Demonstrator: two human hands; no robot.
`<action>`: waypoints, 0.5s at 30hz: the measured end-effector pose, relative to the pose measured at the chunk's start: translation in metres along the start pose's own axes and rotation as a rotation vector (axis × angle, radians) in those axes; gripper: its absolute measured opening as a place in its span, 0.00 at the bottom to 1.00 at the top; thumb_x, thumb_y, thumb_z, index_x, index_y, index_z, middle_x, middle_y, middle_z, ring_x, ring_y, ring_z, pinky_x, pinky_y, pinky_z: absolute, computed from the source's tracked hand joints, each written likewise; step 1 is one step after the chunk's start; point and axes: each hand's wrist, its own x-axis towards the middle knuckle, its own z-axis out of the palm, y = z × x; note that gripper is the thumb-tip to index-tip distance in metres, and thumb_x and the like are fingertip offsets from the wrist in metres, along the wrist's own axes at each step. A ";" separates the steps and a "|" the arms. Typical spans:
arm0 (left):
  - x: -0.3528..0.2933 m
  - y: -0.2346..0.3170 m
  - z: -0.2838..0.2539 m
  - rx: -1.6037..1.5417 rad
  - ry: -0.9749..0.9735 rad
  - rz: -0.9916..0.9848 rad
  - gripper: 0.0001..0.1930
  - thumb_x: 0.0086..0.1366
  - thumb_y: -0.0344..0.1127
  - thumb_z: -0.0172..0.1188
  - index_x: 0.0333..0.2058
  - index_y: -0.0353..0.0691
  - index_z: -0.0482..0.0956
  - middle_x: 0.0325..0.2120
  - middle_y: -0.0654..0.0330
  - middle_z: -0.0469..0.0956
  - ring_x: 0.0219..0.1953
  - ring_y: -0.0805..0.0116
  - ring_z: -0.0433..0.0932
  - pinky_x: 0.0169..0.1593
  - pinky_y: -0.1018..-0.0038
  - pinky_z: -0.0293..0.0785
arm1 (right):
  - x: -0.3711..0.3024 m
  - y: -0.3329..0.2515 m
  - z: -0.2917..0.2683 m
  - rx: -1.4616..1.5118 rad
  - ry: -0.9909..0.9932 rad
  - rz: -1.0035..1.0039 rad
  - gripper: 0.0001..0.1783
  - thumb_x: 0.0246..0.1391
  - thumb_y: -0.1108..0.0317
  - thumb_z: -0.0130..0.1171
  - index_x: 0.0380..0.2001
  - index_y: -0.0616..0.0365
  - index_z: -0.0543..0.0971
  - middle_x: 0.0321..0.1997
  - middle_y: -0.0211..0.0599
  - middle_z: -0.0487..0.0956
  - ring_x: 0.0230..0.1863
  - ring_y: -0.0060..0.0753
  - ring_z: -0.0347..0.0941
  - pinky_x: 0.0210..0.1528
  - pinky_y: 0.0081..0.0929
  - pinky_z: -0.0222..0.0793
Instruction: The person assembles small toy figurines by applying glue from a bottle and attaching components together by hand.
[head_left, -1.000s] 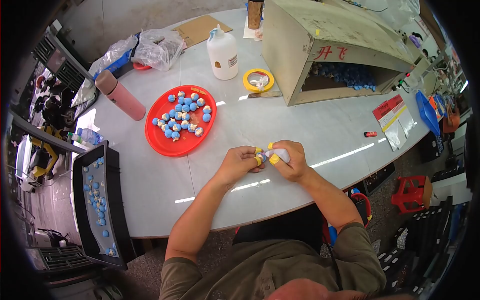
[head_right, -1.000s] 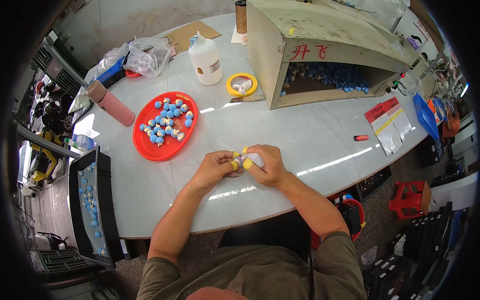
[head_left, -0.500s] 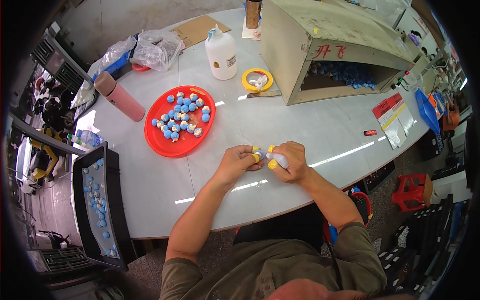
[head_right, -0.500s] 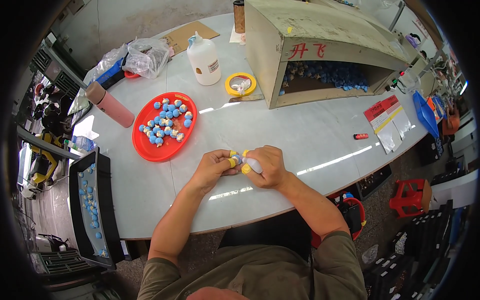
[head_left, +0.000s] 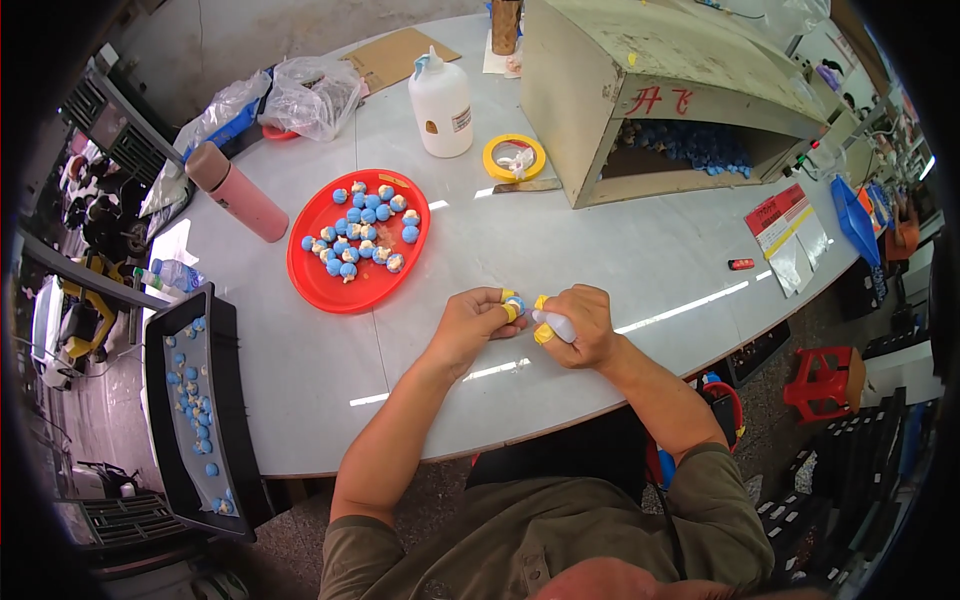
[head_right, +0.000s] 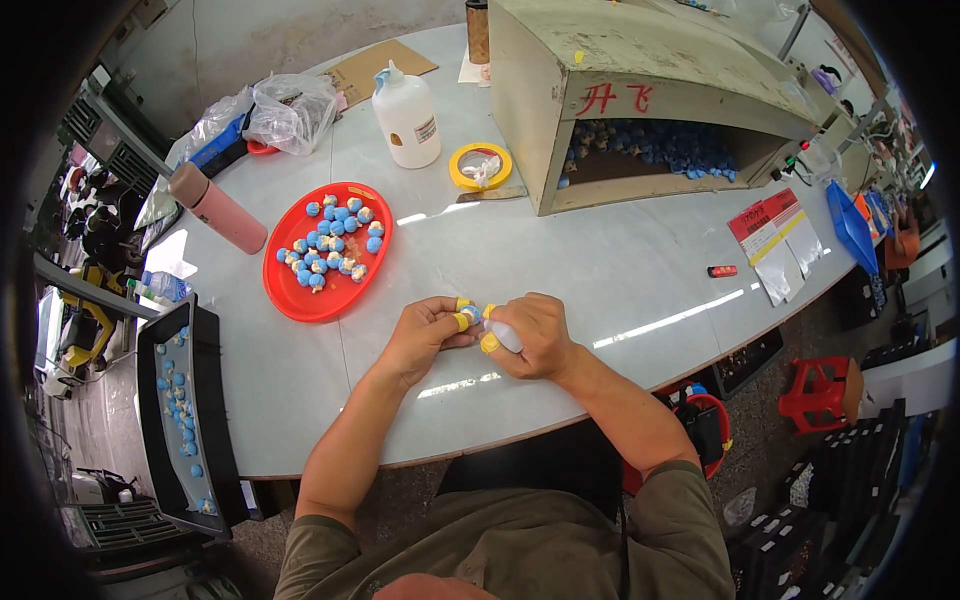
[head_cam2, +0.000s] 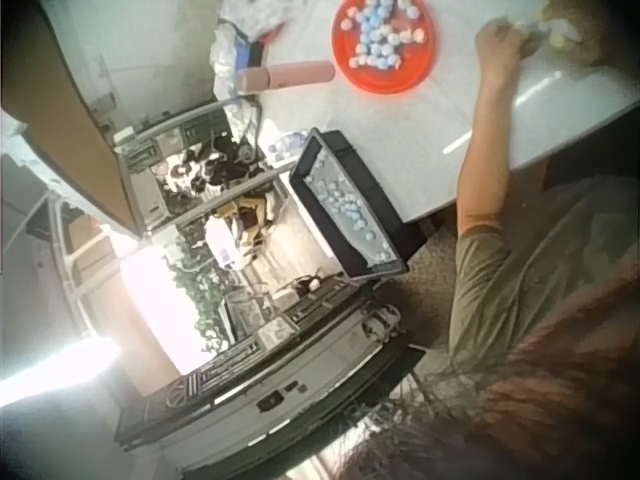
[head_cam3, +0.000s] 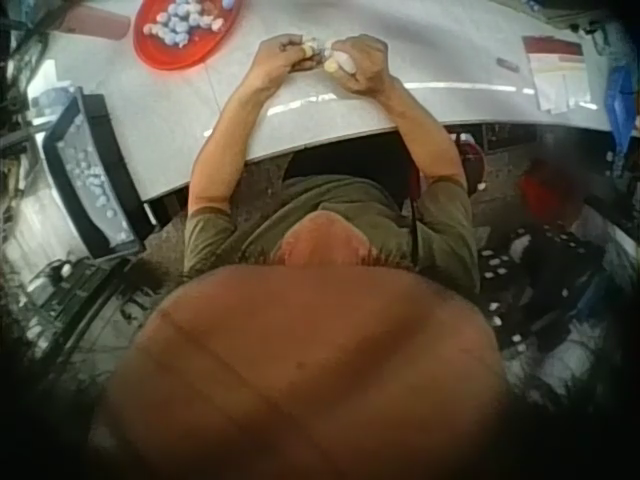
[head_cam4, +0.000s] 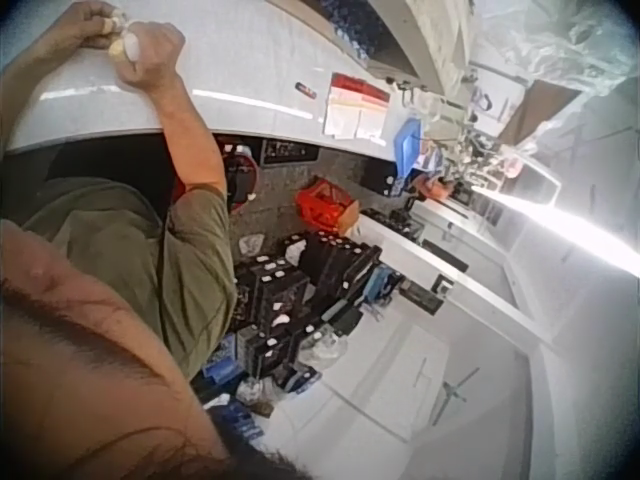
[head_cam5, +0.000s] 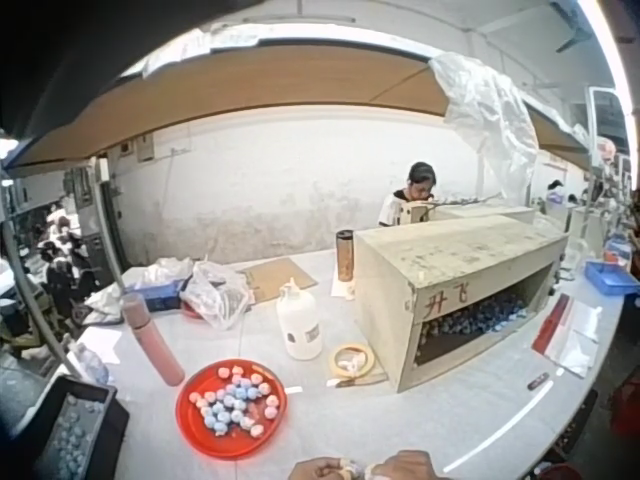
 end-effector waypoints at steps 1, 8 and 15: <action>0.000 0.000 0.000 -0.005 0.002 0.000 0.13 0.63 0.27 0.55 0.45 0.26 0.73 0.39 0.52 0.78 0.40 0.66 0.81 0.43 0.79 0.78 | 0.000 0.000 0.000 0.001 0.000 0.000 0.09 0.35 0.72 0.61 0.25 0.61 0.75 0.18 0.35 0.73 0.14 0.35 0.65 0.18 0.28 0.59; -0.001 0.001 0.001 0.009 -0.032 -0.014 0.14 0.63 0.26 0.56 0.46 0.26 0.72 0.39 0.53 0.78 0.41 0.66 0.81 0.43 0.78 0.78 | 0.003 0.002 0.003 0.013 0.031 0.011 0.08 0.38 0.72 0.61 0.25 0.62 0.75 0.18 0.36 0.73 0.14 0.36 0.65 0.18 0.29 0.59; 0.000 0.001 0.001 0.005 -0.028 -0.027 0.14 0.63 0.26 0.56 0.46 0.25 0.72 0.40 0.53 0.78 0.42 0.66 0.81 0.44 0.79 0.78 | 0.000 0.004 0.002 0.029 0.040 0.018 0.08 0.38 0.73 0.61 0.25 0.62 0.75 0.19 0.36 0.74 0.14 0.36 0.64 0.18 0.29 0.59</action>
